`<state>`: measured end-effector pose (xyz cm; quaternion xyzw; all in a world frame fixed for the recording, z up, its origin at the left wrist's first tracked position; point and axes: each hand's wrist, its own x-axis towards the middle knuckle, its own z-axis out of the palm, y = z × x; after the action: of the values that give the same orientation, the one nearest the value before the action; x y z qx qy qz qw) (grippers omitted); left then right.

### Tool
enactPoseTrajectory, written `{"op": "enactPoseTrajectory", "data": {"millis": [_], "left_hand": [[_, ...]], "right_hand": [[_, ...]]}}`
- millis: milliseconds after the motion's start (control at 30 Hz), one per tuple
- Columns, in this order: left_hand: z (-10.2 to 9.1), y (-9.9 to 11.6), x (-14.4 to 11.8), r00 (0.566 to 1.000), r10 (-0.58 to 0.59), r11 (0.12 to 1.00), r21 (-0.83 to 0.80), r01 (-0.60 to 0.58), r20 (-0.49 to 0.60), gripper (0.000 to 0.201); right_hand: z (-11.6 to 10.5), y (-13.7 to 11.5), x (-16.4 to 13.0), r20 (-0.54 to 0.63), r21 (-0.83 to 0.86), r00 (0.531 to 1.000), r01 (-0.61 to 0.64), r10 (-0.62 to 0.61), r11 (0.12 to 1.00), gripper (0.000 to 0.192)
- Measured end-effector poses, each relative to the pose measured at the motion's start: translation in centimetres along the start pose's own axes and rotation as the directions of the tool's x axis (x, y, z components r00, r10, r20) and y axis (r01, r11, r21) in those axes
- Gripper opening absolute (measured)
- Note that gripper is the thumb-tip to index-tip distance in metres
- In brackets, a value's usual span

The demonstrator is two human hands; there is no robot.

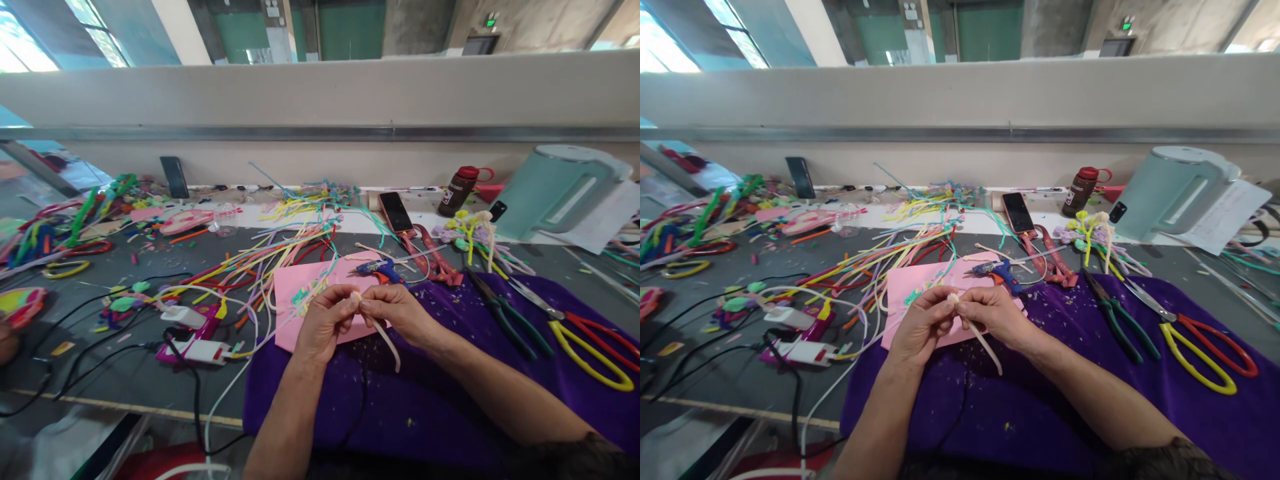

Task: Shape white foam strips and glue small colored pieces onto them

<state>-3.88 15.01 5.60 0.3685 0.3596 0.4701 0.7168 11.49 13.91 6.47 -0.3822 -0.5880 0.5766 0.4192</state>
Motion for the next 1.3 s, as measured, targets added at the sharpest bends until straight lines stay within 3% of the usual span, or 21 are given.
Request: {"op": "enactPoseTrajectory", "data": {"millis": [333,433,567,700,800,900,1067,1300], "left_hand": [[0.0,0.0,0.0,1.0,-0.004,1.0,0.019,0.004,0.0,0.019],[0.1,0.1,-0.1,1.0,0.011,1.0,0.002,-0.011,0.021,0.028],[0.4,0.3,0.0,0.996,0.06,0.996,-0.068,-0.056,0.064,0.045],[0.7,-0.1,0.1,0.998,0.048,0.999,-0.016,-0.047,0.035,0.031],[0.8,-0.5,0.1,0.997,0.016,1.0,0.021,-0.017,0.072,0.026],[0.9,-0.7,-0.1,0.989,-0.033,0.999,0.036,0.028,0.147,0.023],[0.9,-0.7,-0.3,0.971,-0.083,0.996,0.033,0.078,0.225,0.023],[0.9,-0.4,-0.5,0.992,-0.069,0.997,0.026,0.067,0.104,0.022]], "right_hand": [[0.0,-0.2,0.0,0.003,-0.048,1.0,0.002,-0.002,0.999,0.032],[0.0,-0.3,0.0,-0.003,-0.045,1.0,0.003,-0.004,0.999,0.032],[-0.1,-0.2,0.1,-0.118,0.004,0.991,0.064,-0.063,0.998,0.025],[-0.4,-0.3,0.3,-0.225,0.025,0.961,0.171,-0.161,0.985,0.017],[-0.4,-0.2,0.4,-0.261,0.018,0.944,0.213,-0.201,0.977,0.014],[-0.2,0.2,0.6,-0.252,0.128,0.958,0.176,-0.139,0.976,0.015],[0.3,1.2,0.6,-0.127,0.327,0.992,0.02,0.023,0.945,0.022],[-0.2,1.0,0.8,-0.095,0.339,0.995,-0.008,0.043,0.941,0.025]]}}
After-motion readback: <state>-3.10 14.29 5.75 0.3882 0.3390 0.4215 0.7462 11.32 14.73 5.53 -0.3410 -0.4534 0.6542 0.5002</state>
